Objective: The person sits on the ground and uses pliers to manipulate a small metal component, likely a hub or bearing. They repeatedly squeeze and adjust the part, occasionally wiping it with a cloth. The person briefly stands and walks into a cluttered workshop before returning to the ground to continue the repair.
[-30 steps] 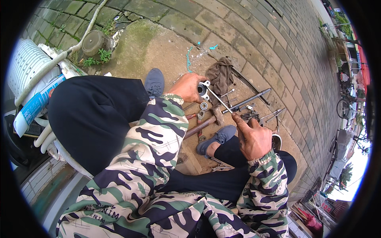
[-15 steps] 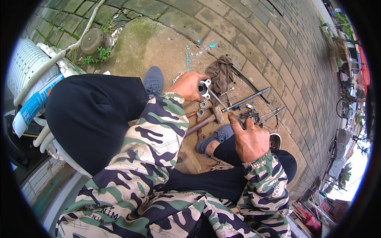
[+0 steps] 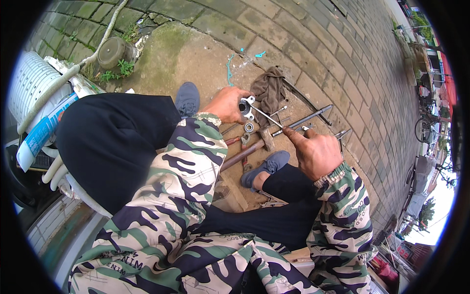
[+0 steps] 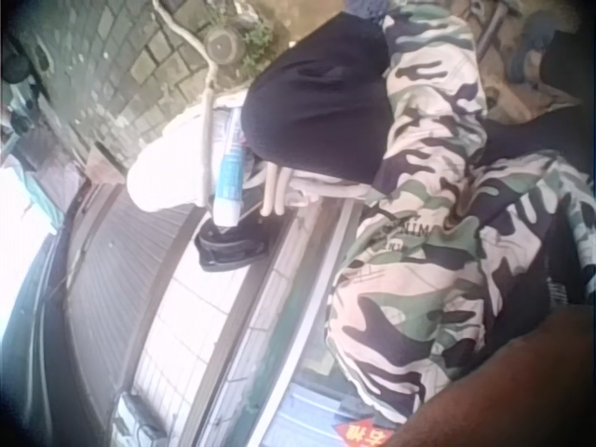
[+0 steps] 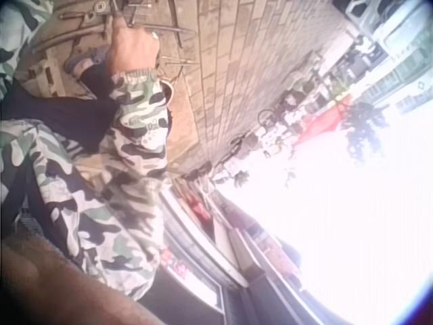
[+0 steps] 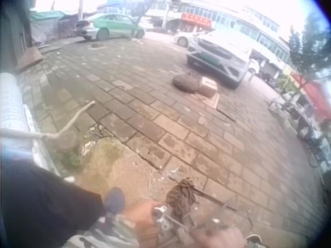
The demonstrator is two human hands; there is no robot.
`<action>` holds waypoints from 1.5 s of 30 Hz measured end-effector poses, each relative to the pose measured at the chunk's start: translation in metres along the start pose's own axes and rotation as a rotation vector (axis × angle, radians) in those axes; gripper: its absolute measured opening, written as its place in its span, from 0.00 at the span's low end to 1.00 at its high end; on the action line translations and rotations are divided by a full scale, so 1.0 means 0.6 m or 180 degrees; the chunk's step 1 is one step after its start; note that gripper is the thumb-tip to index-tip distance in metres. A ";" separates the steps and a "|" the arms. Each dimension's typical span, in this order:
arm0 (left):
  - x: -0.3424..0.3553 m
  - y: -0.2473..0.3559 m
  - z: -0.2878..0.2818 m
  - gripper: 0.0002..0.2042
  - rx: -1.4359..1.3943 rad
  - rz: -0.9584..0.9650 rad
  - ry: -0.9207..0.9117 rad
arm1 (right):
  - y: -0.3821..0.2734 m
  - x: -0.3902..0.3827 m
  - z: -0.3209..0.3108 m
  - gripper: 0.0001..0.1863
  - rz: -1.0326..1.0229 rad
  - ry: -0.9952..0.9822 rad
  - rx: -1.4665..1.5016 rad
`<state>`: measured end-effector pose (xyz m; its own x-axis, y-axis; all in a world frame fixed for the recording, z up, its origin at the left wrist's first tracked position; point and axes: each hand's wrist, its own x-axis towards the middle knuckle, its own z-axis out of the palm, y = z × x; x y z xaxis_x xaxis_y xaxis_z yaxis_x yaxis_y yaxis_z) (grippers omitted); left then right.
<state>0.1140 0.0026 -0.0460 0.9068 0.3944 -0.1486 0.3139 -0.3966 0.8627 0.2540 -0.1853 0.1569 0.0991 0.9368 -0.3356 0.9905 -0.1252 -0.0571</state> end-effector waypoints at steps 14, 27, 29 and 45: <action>0.000 0.003 0.007 0.34 0.0070 -0.0008 0.0034 | -0.043 -0.027 -0.008 0.32 0.0096 -0.0172 -0.0359; 0.000 0.017 -0.003 0.35 0.0159 -0.0014 0.0009 | -0.062 -0.023 0.018 0.29 0.0027 -0.0140 -0.0513; -0.005 0.012 -0.010 0.35 0.0066 0.0007 0.0030 | -0.021 -0.009 0.002 0.28 -0.0167 -0.0110 -0.0289; -0.007 0.002 0.013 0.36 0.0226 0.0029 0.0060 | 0.034 -0.043 0.017 0.25 0.0758 -0.0100 0.1125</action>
<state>0.1128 -0.0057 -0.0480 0.9046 0.4056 -0.1313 0.3253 -0.4578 0.8274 0.2706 -0.2152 0.1546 0.3127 0.8584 -0.4066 0.8461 -0.4463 -0.2914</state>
